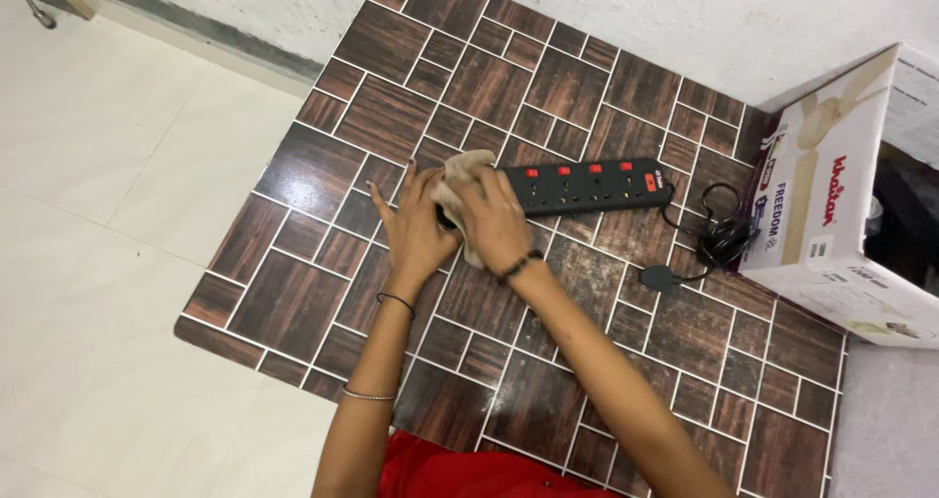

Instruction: The person wipes two black power strips with a beige cloth on a tiled table, then coils their cables and places them into a cardboard box. The person repeats the wiping and coiling process for both power strips.

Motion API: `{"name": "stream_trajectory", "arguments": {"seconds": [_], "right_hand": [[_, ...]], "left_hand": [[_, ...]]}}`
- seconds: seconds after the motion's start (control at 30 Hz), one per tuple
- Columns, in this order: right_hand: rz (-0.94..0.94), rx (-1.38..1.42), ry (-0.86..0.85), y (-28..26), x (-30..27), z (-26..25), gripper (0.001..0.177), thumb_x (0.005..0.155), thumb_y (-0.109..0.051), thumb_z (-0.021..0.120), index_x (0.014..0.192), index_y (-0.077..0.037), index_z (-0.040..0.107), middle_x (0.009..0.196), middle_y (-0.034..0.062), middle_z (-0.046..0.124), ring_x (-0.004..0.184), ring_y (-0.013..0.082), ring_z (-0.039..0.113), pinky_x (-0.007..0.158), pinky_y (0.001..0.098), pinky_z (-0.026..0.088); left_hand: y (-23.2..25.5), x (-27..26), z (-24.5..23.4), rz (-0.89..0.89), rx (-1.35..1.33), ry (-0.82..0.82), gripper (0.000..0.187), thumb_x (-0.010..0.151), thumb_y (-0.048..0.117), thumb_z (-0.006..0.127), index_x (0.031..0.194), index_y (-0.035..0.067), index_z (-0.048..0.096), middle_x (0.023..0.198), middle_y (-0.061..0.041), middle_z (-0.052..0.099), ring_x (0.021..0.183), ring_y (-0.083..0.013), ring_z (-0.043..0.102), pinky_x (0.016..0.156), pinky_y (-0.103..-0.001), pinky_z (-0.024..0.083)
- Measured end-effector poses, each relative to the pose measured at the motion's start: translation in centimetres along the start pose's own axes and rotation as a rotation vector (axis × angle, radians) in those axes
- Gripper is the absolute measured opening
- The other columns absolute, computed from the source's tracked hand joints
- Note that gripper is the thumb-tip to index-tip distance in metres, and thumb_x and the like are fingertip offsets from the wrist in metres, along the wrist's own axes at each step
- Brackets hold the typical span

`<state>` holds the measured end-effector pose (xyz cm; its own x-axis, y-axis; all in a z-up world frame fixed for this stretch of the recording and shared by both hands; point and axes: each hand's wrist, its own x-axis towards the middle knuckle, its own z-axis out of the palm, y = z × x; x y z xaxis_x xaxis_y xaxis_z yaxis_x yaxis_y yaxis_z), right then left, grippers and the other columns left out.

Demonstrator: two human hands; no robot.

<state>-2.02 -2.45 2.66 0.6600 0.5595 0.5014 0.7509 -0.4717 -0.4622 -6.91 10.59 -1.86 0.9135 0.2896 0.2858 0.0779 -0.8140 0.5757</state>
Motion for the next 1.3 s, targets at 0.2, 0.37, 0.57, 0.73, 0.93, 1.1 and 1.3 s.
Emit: {"name": "stream_trajectory", "arguments": {"seconds": [0.2, 0.37, 0.57, 0.73, 0.93, 1.1, 1.3], "right_hand": [[0.145, 0.197, -0.111, 1.3, -4.8, -4.9, 0.032, 0.088, -0.017, 0.066, 0.118, -0.007, 0.068, 0.119, 0.0152, 0.058, 0.113, 0.0333, 0.059, 0.096, 0.0414, 0.052], [0.356, 0.08, -0.099, 3.8, -4.4, -4.8, 0.047, 0.093, -0.029, 0.075, 0.127, -0.001, 0.061, 0.104, 0.0137, 0.059, 0.101, 0.0302, 0.055, 0.086, 0.0425, 0.049], [0.249, -0.031, 0.177, 3.7, -3.0, -5.7, 0.02, 0.09, -0.024, 0.073, 0.087, -0.005, 0.068, 0.102, 0.0103, 0.063, 0.104, 0.0288, 0.056, 0.095, 0.0409, 0.045], [0.453, -0.236, -0.234, 2.9, -3.1, -5.6, 0.035, 0.089, -0.038, 0.08, 0.08, -0.006, 0.07, 0.092, 0.0109, 0.062, 0.095, 0.0283, 0.055, 0.09, 0.0435, 0.041], [0.538, 0.409, -0.057, 4.6, -5.4, -5.7, 0.028, 0.089, -0.025, 0.079, 0.074, -0.004, 0.069, 0.102, 0.0066, 0.06, 0.099, 0.0176, 0.057, 0.087, 0.0327, 0.045], [0.543, 0.942, 0.172, 5.5, -5.7, -7.2, 0.03, 0.094, -0.017, 0.077, 0.073, -0.003, 0.062, 0.13, 0.0066, 0.061, 0.11, 0.0157, 0.058, 0.093, 0.0305, 0.047], [0.661, 1.109, -0.018, 3.7, -6.6, -8.7, 0.035, 0.092, -0.008, 0.063, 0.126, -0.01, 0.07, 0.128, 0.011, 0.066, 0.118, 0.0212, 0.064, 0.104, 0.0341, 0.053]], "left_hand": [[0.2, 0.2, -0.6, -0.01, -0.065, -0.009, 0.087, 0.065, 0.052, 0.087, 0.136, 0.013, 0.057, 0.141, -0.006, 0.056, 0.148, -0.0312, 0.034, 0.116, -0.074, -0.009], [0.5, 0.1, -0.6, 0.035, -0.029, -0.037, 0.084, 0.061, 0.054, 0.085, 0.129, 0.011, 0.059, 0.137, -0.007, 0.057, 0.148, -0.0304, 0.036, 0.116, -0.074, -0.008], [0.4, -0.1, -0.5, 0.097, -0.029, -0.038, 0.086, 0.062, 0.057, 0.085, 0.125, 0.006, 0.057, 0.131, -0.01, 0.057, 0.146, -0.0311, 0.039, 0.12, -0.072, -0.001], [0.6, 0.0, -0.5, 0.094, -0.025, -0.042, 0.086, 0.062, 0.058, 0.085, 0.125, 0.007, 0.057, 0.131, -0.01, 0.057, 0.147, -0.0322, 0.039, 0.12, -0.072, 0.0], [1.3, -0.5, -1.8, 0.252, -0.155, 0.139, 0.076, 0.08, 0.054, 0.08, 0.138, 0.01, 0.059, 0.147, -0.015, 0.053, 0.151, -0.0408, 0.031, 0.12, -0.07, 0.006], [5.1, -3.8, -1.7, 0.298, -0.51, 0.046, 0.042, 0.086, 0.031, 0.076, 0.121, 0.009, 0.067, 0.124, -0.012, 0.068, 0.124, -0.0306, 0.062, 0.108, -0.048, 0.048], [9.1, -3.7, 1.2, -0.033, -0.817, -0.024, 0.024, 0.093, 0.013, 0.069, 0.116, 0.005, 0.07, 0.114, -0.01, 0.074, 0.105, -0.024, 0.076, 0.091, -0.037, 0.059]]}}
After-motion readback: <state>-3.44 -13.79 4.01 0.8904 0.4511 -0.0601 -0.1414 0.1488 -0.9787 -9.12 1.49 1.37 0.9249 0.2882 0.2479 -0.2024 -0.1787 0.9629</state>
